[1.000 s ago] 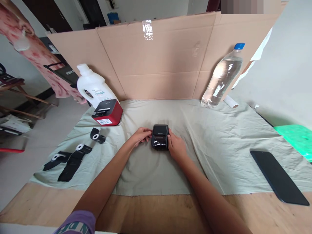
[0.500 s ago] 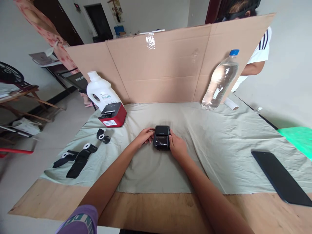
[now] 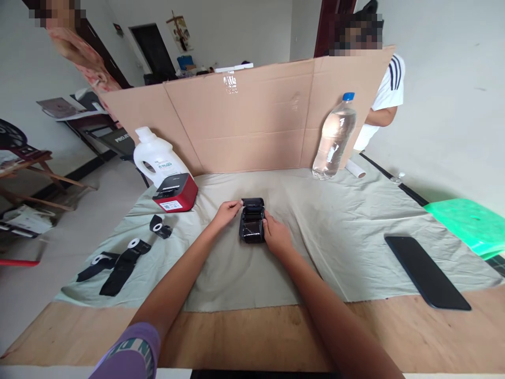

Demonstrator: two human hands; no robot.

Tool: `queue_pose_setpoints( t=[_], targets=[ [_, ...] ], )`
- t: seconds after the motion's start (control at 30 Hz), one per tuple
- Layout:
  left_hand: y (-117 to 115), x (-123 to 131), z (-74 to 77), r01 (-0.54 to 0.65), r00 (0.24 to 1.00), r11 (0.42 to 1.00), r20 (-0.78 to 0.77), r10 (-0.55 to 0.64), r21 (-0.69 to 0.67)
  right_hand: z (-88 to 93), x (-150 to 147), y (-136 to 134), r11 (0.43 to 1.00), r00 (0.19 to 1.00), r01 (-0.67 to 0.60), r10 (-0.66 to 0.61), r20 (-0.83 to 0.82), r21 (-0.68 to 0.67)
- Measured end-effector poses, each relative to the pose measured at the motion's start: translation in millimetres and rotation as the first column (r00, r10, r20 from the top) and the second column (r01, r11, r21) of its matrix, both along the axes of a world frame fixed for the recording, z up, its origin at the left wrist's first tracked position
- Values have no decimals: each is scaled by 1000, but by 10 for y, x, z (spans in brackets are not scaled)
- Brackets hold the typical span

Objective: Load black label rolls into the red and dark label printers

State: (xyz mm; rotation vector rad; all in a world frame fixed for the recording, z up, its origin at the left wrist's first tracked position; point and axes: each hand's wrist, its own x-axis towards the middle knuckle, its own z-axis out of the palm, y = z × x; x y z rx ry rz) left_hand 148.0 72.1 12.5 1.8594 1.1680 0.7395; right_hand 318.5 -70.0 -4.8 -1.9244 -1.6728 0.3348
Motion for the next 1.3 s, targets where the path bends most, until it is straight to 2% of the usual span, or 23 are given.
queue_pose_setpoints(
  t=[0.13,0.27,0.3,0.37,0.4,0.47,0.5,0.57,0.63,0.73,0.77,0.83,0.9,0.93,0.97,1.03,1.07,1.13,1.2,1.3],
  targets=[
    [162,108,-12,-56,996,998,-62,58,39,9,-5,-1,1000,1000,8,-8,17,-6],
    [144,101,66,-97,989,987,-100,110,124,-13,-3,8,1000,999,5,-5,33,-3],
    [120,92,116,-68,989,984,-118,88,166,-21,-1,10,1000,999,4,-4,35,3],
    [68,91,246,100,973,962,-228,-41,253,-35,2,14,1000,999,3,-4,41,11],
    [42,107,319,223,936,935,-328,-126,276,-41,3,16,1000,999,4,-5,43,11],
    [-7,182,456,447,787,859,-565,-247,249,-45,6,18,1000,999,6,-6,46,6],
    [-30,239,513,511,700,834,-664,-264,207,-44,7,19,1000,999,7,-7,46,5],
    [-72,374,599,561,562,817,-786,-255,136,-37,9,18,1000,999,6,-6,43,7],
    [-101,499,650,567,506,817,-828,-241,108,-25,11,14,1000,999,1,-1,40,8],
    [-106,564,700,582,509,804,-826,-243,122,-9,13,4,1000,999,2,-2,36,-1],
    [-100,535,713,579,541,803,-803,-249,140,-6,14,0,1000,999,4,-3,33,-3],
    [-90,400,718,522,688,826,-678,-261,211,-5,17,-5,1000,1000,3,-3,27,1],
    [-106,180,676,399,872,878,-404,-275,264,-8,21,-7,1000,1000,0,0,23,8],
    [-130,49,633,333,932,910,-230,-279,245,-11,24,-7,1000,1000,-1,1,19,10],
    [-168,-91,574,277,961,942,-54,-272,190,-15,27,-6,1000,1000,-2,2,13,13],
    [-275,-383,428,180,958,984,228,-175,-2,-25,34,-3,1000,1000,-8,9,-6,25],
    [-339,-529,350,118,948,988,307,-82,-100,-31,38,-1,999,1000,-14,15,-16,33],
    [-467,-808,205,-11,923,969,369,105,-248,-46,44,3,999,999,-19,20,-32,47],
    [-567,-1049,93,-90,901,948,380,209,-307,-59,49,7,999,999,-13,15,-39,51],
    [-627,-1298,-19,-145,879,949,404,254,-281,-68,51,11,998,999,-12,14,-39,59]
  ],
)
